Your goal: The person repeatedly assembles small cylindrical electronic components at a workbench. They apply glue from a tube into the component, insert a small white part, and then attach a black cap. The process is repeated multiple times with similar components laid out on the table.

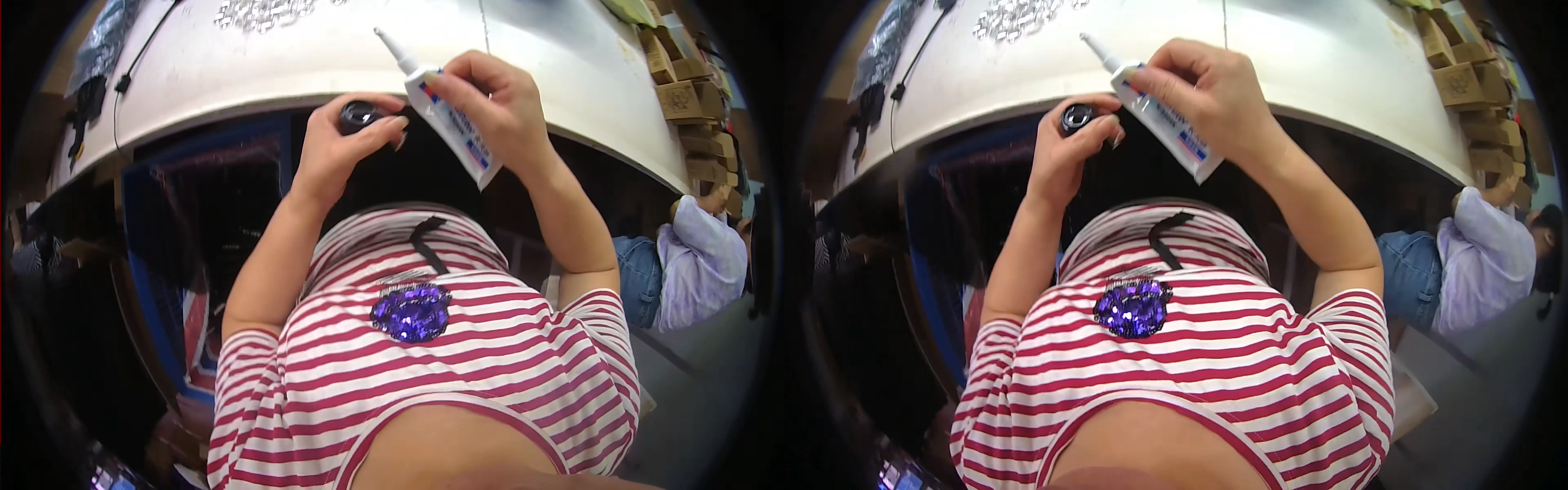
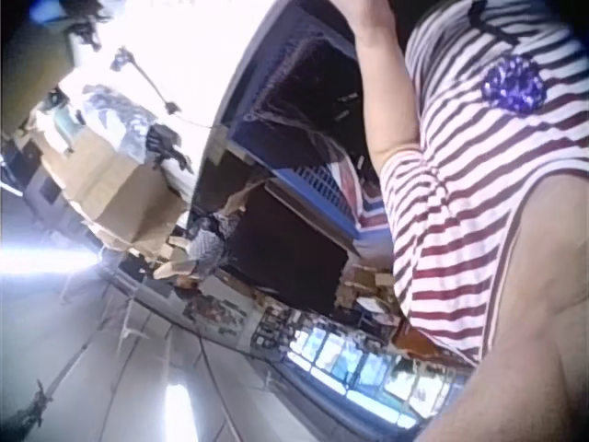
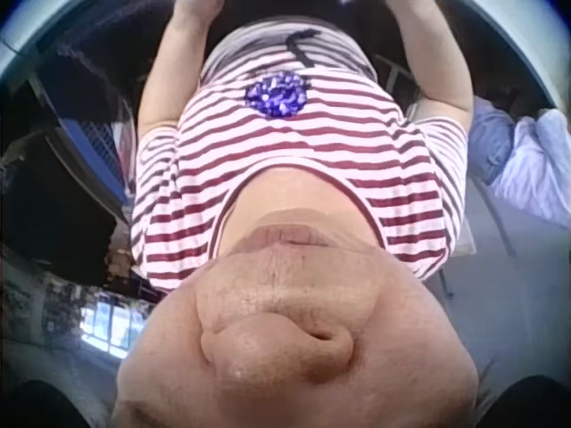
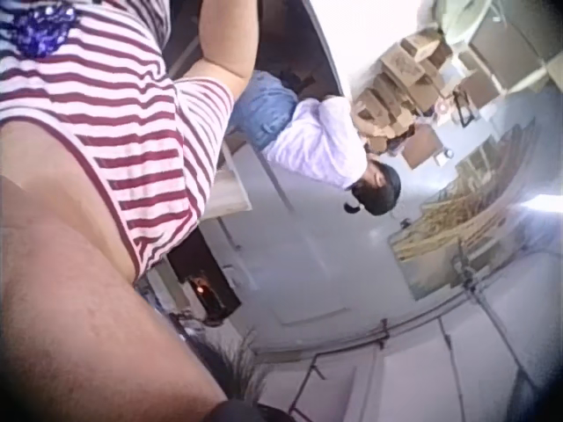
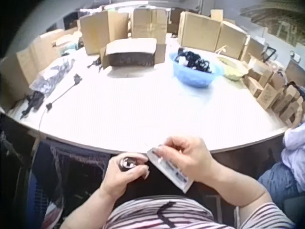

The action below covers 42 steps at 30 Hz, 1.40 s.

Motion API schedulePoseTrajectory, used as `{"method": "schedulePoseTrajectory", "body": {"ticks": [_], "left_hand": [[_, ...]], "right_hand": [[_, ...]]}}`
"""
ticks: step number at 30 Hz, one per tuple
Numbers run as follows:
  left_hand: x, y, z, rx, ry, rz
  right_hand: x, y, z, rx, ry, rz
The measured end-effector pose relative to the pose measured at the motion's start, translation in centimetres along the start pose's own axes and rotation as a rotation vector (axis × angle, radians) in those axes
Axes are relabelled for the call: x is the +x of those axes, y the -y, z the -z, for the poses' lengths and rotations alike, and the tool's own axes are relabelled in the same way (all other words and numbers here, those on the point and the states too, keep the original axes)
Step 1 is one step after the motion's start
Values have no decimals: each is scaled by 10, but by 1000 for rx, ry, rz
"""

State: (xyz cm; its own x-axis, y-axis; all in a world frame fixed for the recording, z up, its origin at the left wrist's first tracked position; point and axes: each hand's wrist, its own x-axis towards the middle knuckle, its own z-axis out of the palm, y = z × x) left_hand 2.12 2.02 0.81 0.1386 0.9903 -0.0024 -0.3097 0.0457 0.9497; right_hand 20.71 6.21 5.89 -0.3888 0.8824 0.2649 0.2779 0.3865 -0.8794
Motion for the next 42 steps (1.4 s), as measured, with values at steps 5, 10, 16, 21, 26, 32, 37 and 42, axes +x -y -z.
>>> {"method": "schedulePoseTrajectory", "body": {"ticks": [5,10,16,21,26,32,37,42], "left_hand": [[-16,-8,4,71,4,-15],[-29,-16,-4,176,1,23],[-33,-24,-16,152,22,69],[-38,-21,-26,159,2,77],[-36,-20,-36,133,-1,56],[-34,-18,-40,96,0,81],[-32,-22,-39,110,26,77],[-26,-14,-25,350,45,-216]], "right_hand": [[-28,-3,-36,166,-12,4],[-40,0,-37,-23,25,100],[-45,3,-28,-96,72,170],[-51,2,-24,-110,31,227],[-53,-2,-17,-29,46,240],[-52,-5,-13,46,81,211],[-48,-3,-14,47,93,201],[-37,4,0,150,172,119]]}}
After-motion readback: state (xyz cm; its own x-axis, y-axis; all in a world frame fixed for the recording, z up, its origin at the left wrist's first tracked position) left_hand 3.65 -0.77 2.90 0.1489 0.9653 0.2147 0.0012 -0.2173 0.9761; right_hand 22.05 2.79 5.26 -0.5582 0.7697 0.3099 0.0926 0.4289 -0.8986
